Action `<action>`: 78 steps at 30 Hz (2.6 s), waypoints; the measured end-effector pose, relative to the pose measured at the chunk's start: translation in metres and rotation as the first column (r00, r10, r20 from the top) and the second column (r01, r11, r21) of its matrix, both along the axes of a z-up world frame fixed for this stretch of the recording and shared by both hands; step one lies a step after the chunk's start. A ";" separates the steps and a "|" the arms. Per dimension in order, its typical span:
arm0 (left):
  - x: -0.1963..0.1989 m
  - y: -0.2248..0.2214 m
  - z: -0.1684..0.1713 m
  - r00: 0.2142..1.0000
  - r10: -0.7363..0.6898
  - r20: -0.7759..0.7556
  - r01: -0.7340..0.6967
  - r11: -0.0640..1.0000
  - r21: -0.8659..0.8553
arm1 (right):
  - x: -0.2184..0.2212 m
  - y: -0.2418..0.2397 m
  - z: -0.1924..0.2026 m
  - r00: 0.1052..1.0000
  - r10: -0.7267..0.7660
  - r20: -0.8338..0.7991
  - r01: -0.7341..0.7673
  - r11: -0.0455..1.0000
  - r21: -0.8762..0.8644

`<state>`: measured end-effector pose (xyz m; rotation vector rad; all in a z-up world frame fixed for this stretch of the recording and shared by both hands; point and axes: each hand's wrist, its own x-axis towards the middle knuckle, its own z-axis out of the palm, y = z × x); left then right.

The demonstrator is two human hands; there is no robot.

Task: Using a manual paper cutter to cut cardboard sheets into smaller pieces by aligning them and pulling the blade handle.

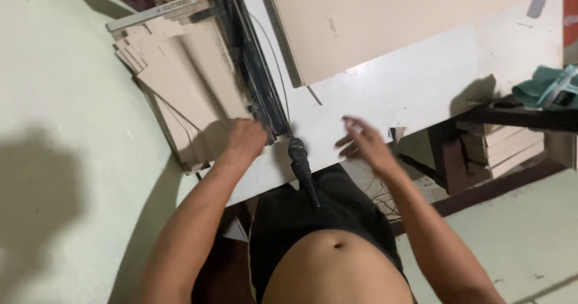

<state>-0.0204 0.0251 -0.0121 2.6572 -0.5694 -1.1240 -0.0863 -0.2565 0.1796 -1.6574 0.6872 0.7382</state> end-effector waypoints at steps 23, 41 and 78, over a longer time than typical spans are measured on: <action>0.099 -0.125 0.144 0.882 0.454 0.122 -0.394 0.855 -0.338 | 0.156 -0.065 -0.085 0.772 -0.545 -0.328 0.606 0.786 0.119; 0.103 -0.090 0.256 0.778 0.623 -0.081 -0.568 0.643 -0.513 | 0.055 -0.059 -0.084 0.688 -0.726 -0.012 0.726 0.687 0.033; 0.090 -0.036 0.062 0.984 0.177 0.012 -0.177 0.974 0.144 | 0.018 0.119 0.074 0.884 0.458 -0.093 -0.448 0.774 -0.446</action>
